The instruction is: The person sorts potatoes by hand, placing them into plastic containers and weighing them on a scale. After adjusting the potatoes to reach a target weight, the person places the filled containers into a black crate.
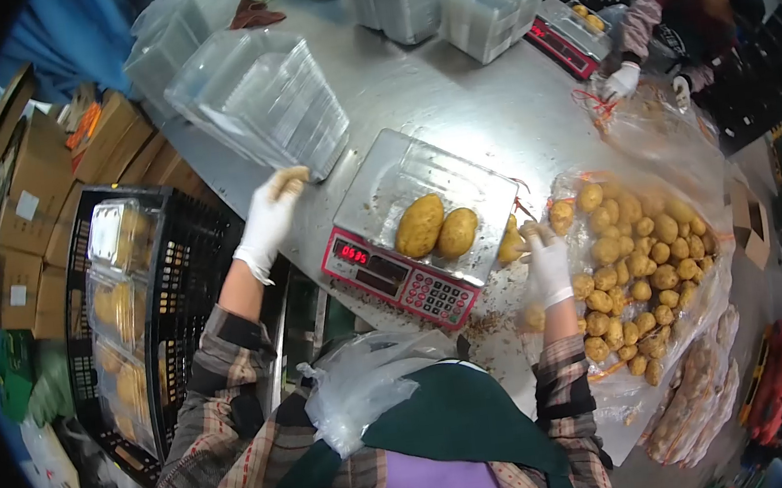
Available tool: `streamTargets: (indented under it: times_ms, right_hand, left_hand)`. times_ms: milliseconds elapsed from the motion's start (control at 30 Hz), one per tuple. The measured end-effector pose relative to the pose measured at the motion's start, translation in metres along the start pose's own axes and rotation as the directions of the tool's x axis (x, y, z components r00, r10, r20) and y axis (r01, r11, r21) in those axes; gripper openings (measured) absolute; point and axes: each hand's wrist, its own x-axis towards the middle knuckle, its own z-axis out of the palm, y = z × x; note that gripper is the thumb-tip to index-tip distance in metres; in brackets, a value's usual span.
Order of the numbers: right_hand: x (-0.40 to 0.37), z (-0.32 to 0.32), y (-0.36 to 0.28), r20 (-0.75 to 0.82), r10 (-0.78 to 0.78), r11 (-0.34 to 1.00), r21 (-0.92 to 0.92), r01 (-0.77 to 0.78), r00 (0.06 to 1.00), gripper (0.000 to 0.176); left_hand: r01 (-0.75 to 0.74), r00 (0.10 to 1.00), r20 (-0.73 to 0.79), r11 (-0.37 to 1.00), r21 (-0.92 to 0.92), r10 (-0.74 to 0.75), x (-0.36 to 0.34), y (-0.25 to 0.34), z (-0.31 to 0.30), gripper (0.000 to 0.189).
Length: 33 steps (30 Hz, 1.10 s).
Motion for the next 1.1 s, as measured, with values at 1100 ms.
streamTargets:
  times_ms: [1100]
  right_hand:
    - [-0.049, 0.057, 0.016, 0.302, 0.173, 0.889, 0.361, -0.281, 0.937, 0.017]
  left_hand:
    - [0.68, 0.732, 0.506, 0.528, -0.509, -0.455, -0.033, -0.054, 0.095, 0.008]
